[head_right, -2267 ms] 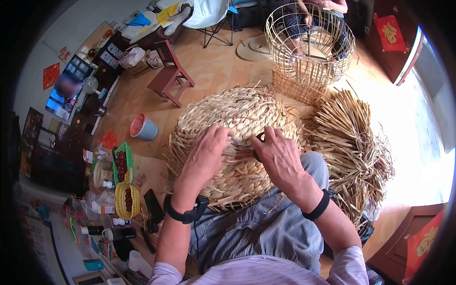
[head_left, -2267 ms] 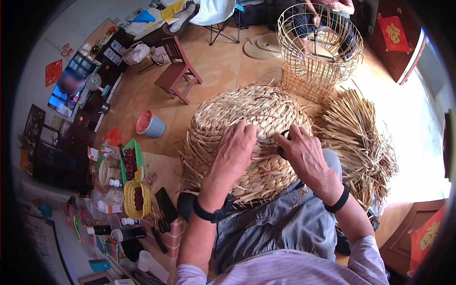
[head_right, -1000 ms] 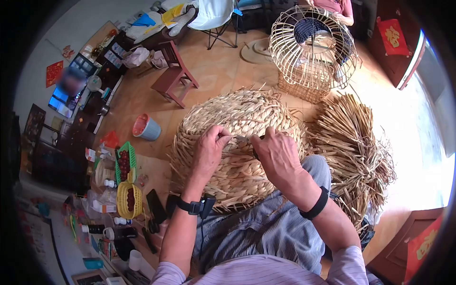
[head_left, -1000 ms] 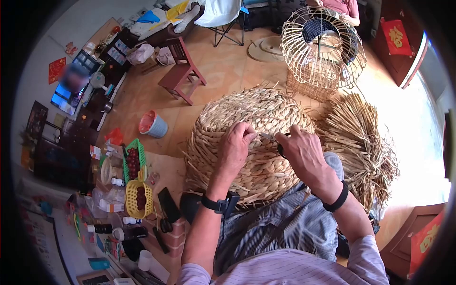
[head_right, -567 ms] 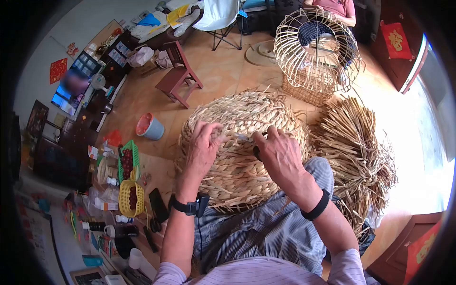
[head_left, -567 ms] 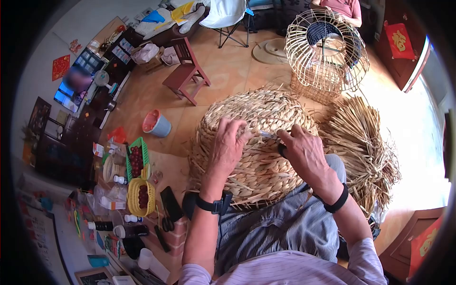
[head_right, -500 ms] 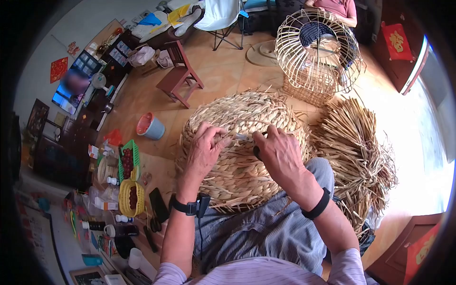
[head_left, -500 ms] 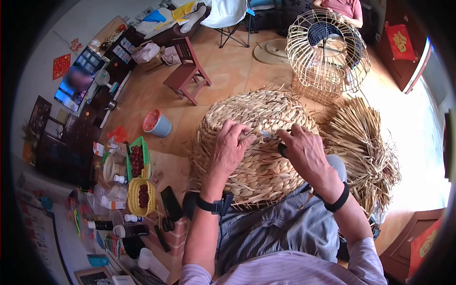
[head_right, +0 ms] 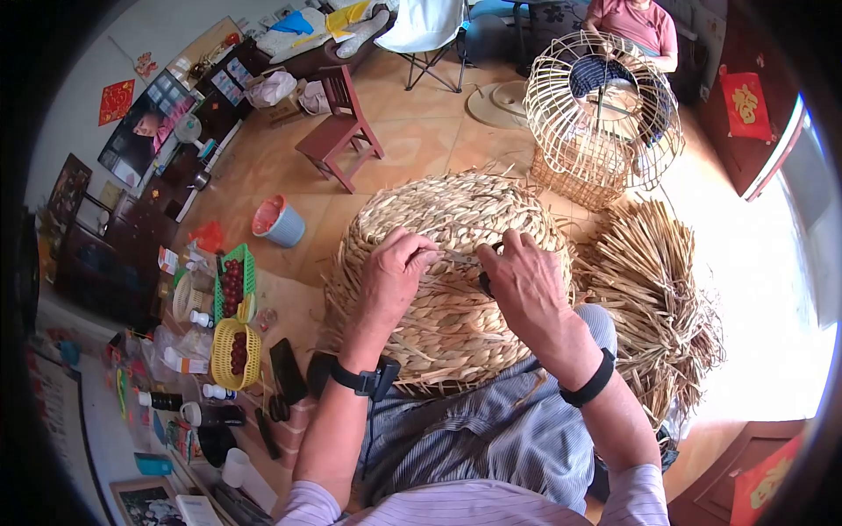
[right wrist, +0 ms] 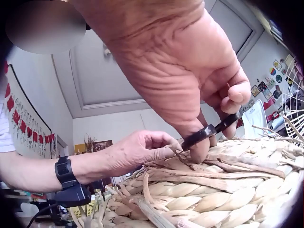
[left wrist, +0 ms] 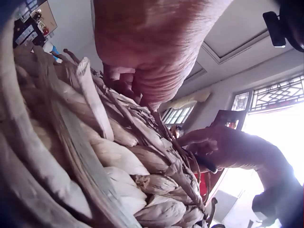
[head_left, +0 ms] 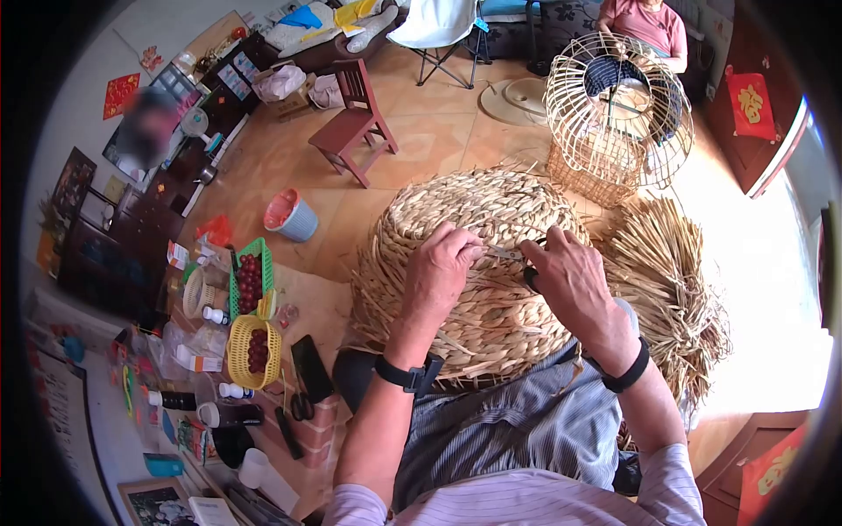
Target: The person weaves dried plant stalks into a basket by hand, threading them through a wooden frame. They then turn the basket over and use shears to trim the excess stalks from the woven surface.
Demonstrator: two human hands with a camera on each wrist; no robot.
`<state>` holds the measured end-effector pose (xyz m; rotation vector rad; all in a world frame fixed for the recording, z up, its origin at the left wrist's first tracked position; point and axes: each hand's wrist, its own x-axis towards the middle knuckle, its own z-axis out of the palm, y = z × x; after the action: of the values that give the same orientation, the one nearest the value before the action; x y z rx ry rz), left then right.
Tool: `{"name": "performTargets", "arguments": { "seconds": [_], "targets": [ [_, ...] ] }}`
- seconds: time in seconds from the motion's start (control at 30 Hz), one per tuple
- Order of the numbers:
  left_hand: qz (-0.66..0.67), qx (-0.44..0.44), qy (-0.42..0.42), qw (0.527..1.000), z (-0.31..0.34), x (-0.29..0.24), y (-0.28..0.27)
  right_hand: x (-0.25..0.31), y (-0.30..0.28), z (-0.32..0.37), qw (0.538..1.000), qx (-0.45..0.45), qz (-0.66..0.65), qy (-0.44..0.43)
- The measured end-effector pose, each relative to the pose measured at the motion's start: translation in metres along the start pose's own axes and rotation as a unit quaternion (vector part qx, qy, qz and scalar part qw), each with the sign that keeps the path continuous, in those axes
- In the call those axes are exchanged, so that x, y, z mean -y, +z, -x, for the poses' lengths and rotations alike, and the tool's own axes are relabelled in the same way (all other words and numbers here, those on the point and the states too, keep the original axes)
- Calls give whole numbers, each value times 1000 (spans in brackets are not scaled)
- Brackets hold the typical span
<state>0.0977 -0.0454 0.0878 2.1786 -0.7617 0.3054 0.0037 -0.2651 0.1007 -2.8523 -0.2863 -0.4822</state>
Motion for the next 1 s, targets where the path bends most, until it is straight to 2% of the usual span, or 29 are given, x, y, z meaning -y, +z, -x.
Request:
{"name": "performTargets", "arguments": {
  "seconds": [0.13,0.43,0.53,0.6,0.63,0.67,0.73,0.77,0.83,0.9,0.93,1.0],
  "targets": [
    [53,-31,-73,995,4,4,10,1,0,-1,1000,-7,-1,-10],
    [151,-31,-101,983,7,13,15,18,0,1,998,-30,50,-7],
    [148,-30,-76,986,8,19,16,13,2,3,999,-25,25,-18],
    [256,-46,-175,950,6,23,8,8,3,5,1000,6,-13,-14],
    [307,-52,-223,924,4,24,2,6,8,6,1000,-7,-1,-18],
    [363,-82,-217,902,4,43,7,5,8,7,1000,-9,-6,-15],
    [426,-52,-226,874,-1,55,-10,6,7,6,1000,-16,-14,-8],
    [384,-74,-215,895,3,56,-10,8,3,5,999,-3,-31,7],
    [296,-117,-190,929,3,20,-24,9,2,5,1000,-9,-30,2],
    [128,-59,-71,987,1,14,-29,11,2,4,999,-16,-29,-2],
    [42,-29,-11,999,2,14,-31,12,1,2,999,-21,-28,-7],
    [6,1,34,999,3,20,-24,12,0,-1,999,-29,-24,-18]
  ]
}}
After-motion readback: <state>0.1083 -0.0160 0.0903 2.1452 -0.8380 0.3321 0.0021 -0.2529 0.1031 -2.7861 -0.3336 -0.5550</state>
